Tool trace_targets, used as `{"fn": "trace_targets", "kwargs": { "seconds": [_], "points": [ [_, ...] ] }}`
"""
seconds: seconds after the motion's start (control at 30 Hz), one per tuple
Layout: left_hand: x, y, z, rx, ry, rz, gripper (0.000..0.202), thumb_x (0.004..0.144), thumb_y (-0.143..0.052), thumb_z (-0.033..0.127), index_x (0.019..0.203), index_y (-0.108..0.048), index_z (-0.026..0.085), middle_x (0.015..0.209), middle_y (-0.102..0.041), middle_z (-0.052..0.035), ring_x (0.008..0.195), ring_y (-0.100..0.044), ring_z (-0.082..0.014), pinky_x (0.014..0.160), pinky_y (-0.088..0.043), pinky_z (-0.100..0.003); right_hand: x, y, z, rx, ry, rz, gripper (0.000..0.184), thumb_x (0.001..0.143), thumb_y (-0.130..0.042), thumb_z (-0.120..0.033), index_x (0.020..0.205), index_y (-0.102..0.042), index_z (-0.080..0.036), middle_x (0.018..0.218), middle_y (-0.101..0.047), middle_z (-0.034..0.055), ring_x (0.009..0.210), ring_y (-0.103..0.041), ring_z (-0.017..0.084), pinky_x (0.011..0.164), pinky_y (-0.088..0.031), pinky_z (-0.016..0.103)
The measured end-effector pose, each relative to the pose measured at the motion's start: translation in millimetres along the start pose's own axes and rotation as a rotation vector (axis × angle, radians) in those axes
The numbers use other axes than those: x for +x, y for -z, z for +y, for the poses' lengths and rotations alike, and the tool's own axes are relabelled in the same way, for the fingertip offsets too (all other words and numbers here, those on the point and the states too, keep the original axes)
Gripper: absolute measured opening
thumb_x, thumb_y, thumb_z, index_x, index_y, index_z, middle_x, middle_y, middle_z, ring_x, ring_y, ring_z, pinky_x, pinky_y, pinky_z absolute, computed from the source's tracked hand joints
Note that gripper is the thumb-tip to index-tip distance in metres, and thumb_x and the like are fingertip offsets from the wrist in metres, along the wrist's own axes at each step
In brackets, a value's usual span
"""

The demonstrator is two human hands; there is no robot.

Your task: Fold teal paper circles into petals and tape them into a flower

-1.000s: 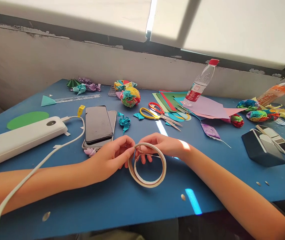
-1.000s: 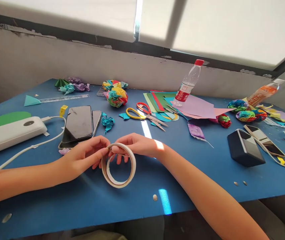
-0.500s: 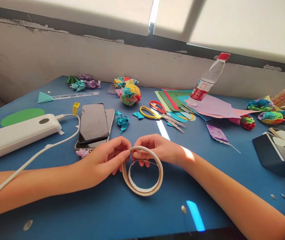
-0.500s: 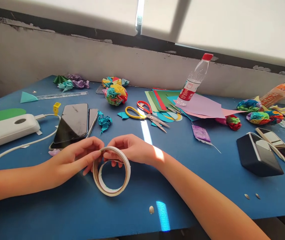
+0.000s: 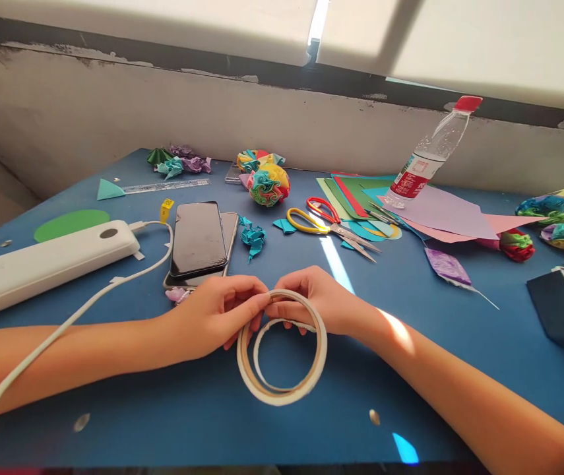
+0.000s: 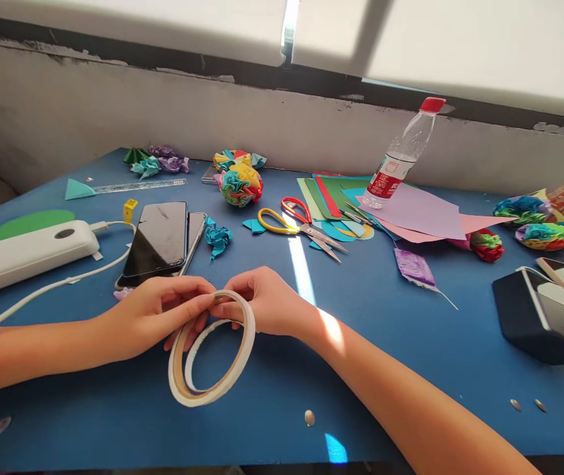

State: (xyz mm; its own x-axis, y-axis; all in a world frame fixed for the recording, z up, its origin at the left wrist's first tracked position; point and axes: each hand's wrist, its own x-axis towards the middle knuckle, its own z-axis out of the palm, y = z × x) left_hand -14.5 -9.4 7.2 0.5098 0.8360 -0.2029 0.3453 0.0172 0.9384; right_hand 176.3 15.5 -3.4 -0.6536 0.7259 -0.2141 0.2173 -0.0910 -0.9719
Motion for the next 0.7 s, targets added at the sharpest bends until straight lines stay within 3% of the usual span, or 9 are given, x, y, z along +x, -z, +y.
{"fn": "trace_targets", "kwargs": {
  "seconds": [0.23,0.37,0.47,0.7],
  "points": [
    [-3,1.0,0,-0.024,-0.039,-0.013,0.022,0.089,-0.046,0.038,0.084,-0.052,0.017,0.059,-0.053,0.0051,0.045,-0.051,-0.0068,0.040,-0.040,-0.014,1,4,-4,0.003,0.001,-0.065,0.035,0.070,-0.071,-0.044,0.080,-0.060,-0.013,0.060,-0.056,-0.0023,0.051,-0.052,0.008,0.042,-0.041,0.016],
    [-6,3.8,1,-0.048,-0.083,-0.113,0.019,0.090,-0.047,0.036,0.085,-0.051,0.018,0.064,-0.052,0.0046,0.052,-0.053,-0.0071,0.048,-0.044,-0.016,4,7,-4,0.035,-0.014,-0.061,0.037,0.072,-0.068,-0.048,0.082,-0.057,-0.014,0.058,-0.057,-0.0023,0.047,-0.053,0.008,0.041,-0.043,0.017],
    [-7,5.0,1,-0.041,-0.103,-0.172,0.020,0.090,-0.047,0.036,0.086,-0.052,0.018,0.064,-0.052,0.0039,0.052,-0.053,-0.0078,0.049,-0.044,-0.017,5,5,-4,0.040,-0.006,-0.004,0.036,0.074,-0.067,-0.047,0.082,-0.057,-0.014,0.056,-0.057,-0.0023,0.046,-0.052,0.007,0.041,-0.043,0.017],
    [-8,3.5,2,-0.034,-0.091,-0.183,0.025,0.088,-0.047,0.038,0.091,-0.062,0.018,0.060,-0.052,0.0028,0.049,-0.050,-0.0096,0.046,-0.043,-0.018,7,11,-5,0.095,0.056,0.202,0.030,0.073,-0.069,-0.042,0.078,-0.058,-0.014,0.063,-0.061,-0.0016,0.049,-0.052,0.005,0.046,-0.042,0.017]
  ]
}}
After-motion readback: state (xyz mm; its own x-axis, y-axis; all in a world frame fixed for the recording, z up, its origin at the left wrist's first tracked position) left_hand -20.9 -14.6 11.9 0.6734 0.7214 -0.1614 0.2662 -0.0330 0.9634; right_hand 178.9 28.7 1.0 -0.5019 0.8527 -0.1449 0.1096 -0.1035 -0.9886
